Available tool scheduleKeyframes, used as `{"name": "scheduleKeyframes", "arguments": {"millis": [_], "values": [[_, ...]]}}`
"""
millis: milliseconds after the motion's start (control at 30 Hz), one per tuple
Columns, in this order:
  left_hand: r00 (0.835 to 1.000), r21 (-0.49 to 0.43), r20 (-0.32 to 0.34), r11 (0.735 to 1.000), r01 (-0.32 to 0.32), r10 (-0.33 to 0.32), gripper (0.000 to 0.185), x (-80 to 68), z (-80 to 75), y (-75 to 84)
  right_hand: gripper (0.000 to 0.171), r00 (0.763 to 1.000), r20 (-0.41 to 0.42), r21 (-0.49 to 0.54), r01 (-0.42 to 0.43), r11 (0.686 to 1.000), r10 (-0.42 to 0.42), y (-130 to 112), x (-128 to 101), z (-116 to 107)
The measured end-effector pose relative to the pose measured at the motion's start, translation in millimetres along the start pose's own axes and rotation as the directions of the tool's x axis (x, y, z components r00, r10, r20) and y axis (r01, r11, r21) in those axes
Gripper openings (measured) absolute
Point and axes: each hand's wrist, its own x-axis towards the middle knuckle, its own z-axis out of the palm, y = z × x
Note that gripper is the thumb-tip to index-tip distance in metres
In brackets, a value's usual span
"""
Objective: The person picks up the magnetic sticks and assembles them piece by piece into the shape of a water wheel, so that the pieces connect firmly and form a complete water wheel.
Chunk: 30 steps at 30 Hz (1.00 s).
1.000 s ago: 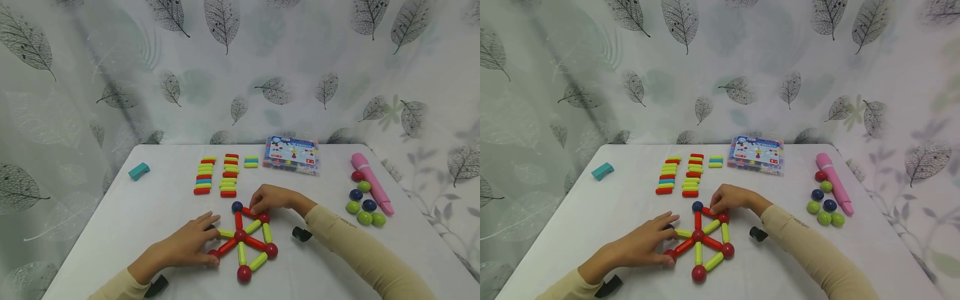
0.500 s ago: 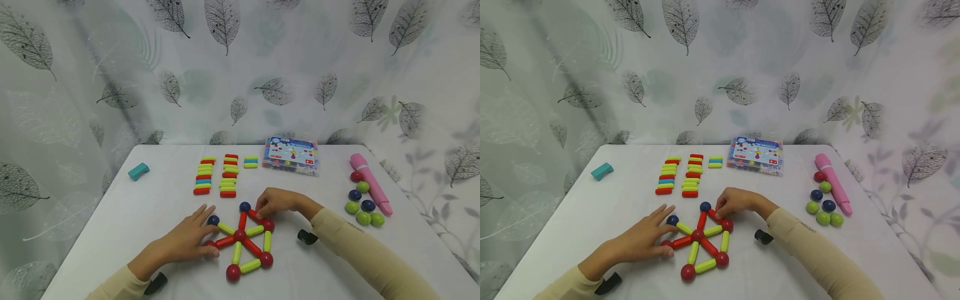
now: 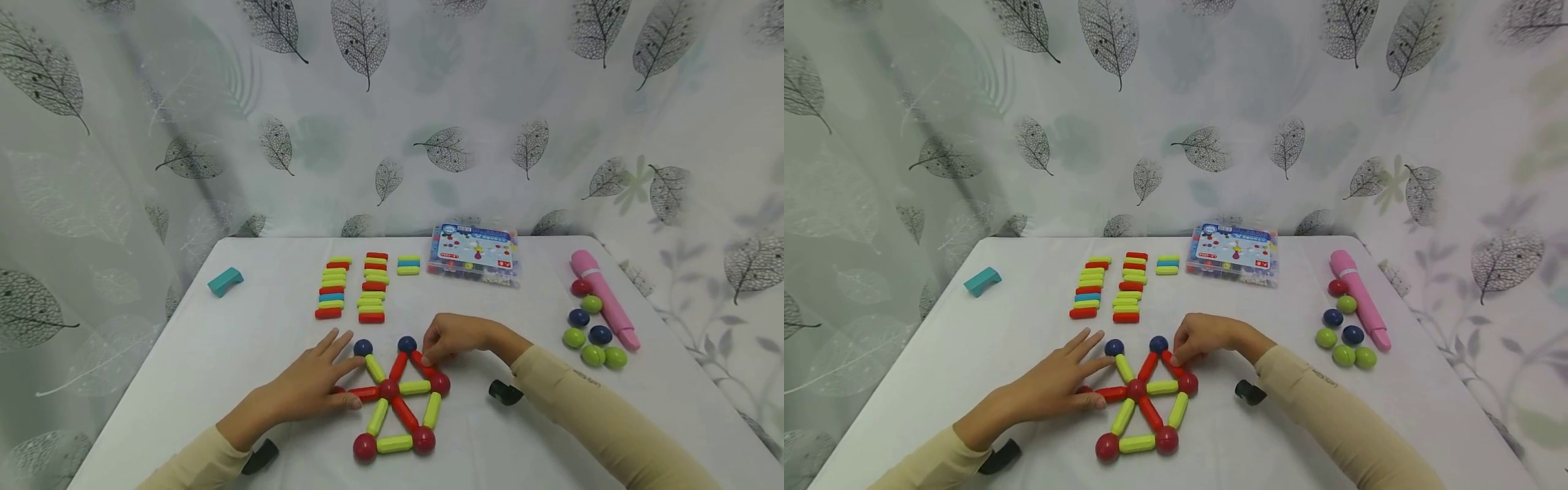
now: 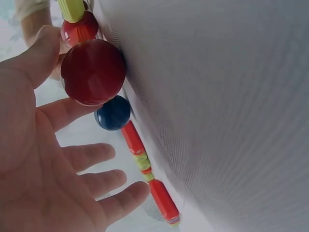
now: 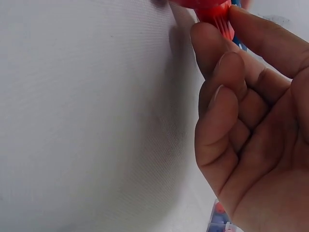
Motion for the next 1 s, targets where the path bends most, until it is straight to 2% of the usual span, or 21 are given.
{"name": "scheduleKeyframes", "arguments": {"millis": [200,333,433,533,633,700,833,933,1000], "values": [[1.000,-0.027,0.025,1.000,0.005,-0.004,0.071,2.2,1.1,-1.8,0.015,0.997,0.069,0.018,0.026,1.000,-0.027,2,-4,3],[0.999,-0.054,0.045,0.998,0.009,-0.007,0.071,2.2,3.2,-3.9,0.014,0.994,0.106,0.008,0.040,0.999,-0.040,2,-5,-3],[0.999,-0.060,0.046,0.998,0.007,-0.004,0.071,1.7,4.1,-4.7,0.012,0.999,0.043,0.040,0.017,0.999,-0.019,3,-3,-18],[0.999,-0.064,0.050,0.998,0.006,-0.002,0.071,0.0,4.3,-4.6,0.019,0.993,-0.114,0.128,-0.013,0.992,0.028,3,4,-35],[0.998,-0.068,0.060,0.998,0.008,-0.004,0.071,-2.4,4.1,-4.9,0.032,0.954,-0.291,0.178,-0.016,0.984,0.069,1,17,-48],[0.998,-0.069,0.063,0.998,0.008,-0.004,0.071,-3.9,3.7,-5.1,0.036,0.917,-0.388,0.153,-0.029,0.988,0.087,-3,28,-54],[0.998,-0.062,0.057,0.998,0.009,-0.005,0.069,-6.1,2.2,-5.7,0.038,0.854,-0.516,-0.047,-0.110,0.993,0.070,-12,51,-61],[0.999,-0.056,0.053,0.998,0.008,-0.005,0.067,-7.9,1.5,-5.3,0.037,0.823,-0.566,-0.213,-0.207,0.955,0.053,-15,66,-65],[0.999,-0.053,0.050,0.999,0.011,-0.008,0.065,-9.3,1.3,-4.8,0.037,0.813,-0.580,-0.278,-0.261,0.924,0.055,-14,73,-67]]}}
